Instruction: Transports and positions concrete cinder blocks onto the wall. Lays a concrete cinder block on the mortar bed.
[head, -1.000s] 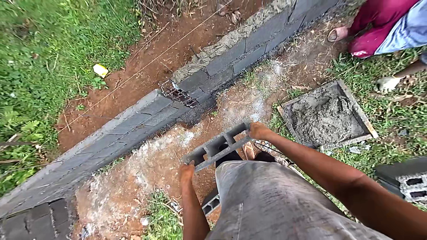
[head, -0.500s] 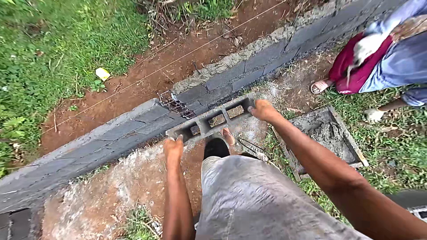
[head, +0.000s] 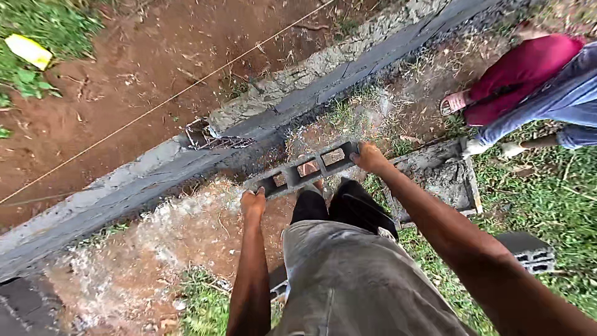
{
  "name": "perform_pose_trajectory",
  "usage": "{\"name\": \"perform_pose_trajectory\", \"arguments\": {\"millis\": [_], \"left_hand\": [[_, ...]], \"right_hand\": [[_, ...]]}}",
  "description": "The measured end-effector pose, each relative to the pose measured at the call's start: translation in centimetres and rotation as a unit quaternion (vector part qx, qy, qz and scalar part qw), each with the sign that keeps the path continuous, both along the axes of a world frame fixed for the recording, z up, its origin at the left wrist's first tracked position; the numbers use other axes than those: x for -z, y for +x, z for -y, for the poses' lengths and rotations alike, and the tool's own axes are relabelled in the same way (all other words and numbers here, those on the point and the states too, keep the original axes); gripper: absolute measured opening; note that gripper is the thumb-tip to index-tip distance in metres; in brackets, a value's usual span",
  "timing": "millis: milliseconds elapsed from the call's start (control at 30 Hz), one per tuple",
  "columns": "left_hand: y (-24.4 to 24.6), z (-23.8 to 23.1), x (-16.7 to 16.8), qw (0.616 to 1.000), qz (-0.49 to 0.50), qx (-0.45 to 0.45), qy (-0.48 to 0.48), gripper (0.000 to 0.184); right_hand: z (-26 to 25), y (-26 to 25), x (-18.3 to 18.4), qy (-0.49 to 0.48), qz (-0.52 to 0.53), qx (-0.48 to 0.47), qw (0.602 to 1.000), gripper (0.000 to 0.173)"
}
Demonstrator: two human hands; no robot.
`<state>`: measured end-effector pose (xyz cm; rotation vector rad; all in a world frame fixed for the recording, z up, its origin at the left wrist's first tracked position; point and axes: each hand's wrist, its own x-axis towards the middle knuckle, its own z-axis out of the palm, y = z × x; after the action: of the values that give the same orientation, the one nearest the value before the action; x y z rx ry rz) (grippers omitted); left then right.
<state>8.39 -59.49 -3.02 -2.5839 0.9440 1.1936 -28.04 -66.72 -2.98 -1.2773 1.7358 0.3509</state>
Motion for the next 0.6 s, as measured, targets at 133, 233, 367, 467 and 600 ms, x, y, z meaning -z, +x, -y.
{"name": "perform_pose_trajectory", "arguments": {"millis": [133, 233, 367, 467, 600], "left_hand": [[0.5, 4.3, 3.0, 1.0, -0.005, -0.007, 0.013, 0.05], [1.1, 7.6, 5.5, 1.0, -0.017, -0.016, -0.007, 0.05], [0.9, 12.3, 7.5, 0.999, -0.018, -0.037, -0.009, 0.049], [0.2, 15.4, 8.5, 0.998, -0.011, -0.057, -0.014, 0.05], [-0.2, 18.3, 9.8, 0.997, -0.01, -0.065, -0.028, 0.049]], "right_hand": [[4.8, 0.2, 2.1, 0.024, 0.007, 0.004, 1.0, 0.044], [8.9, 0.3, 3.7, 0.022, 0.014, 0.005, 1.0, 0.044], [14.1, 0.4, 5.5, 0.016, -0.002, -0.019, 1.0, 0.045], [18.3, 0.3, 6.5, 0.001, -0.01, -0.05, 0.999, 0.046], [21.9, 0.3, 7.7, 0.001, -0.002, -0.042, 0.999, 0.044]]}}
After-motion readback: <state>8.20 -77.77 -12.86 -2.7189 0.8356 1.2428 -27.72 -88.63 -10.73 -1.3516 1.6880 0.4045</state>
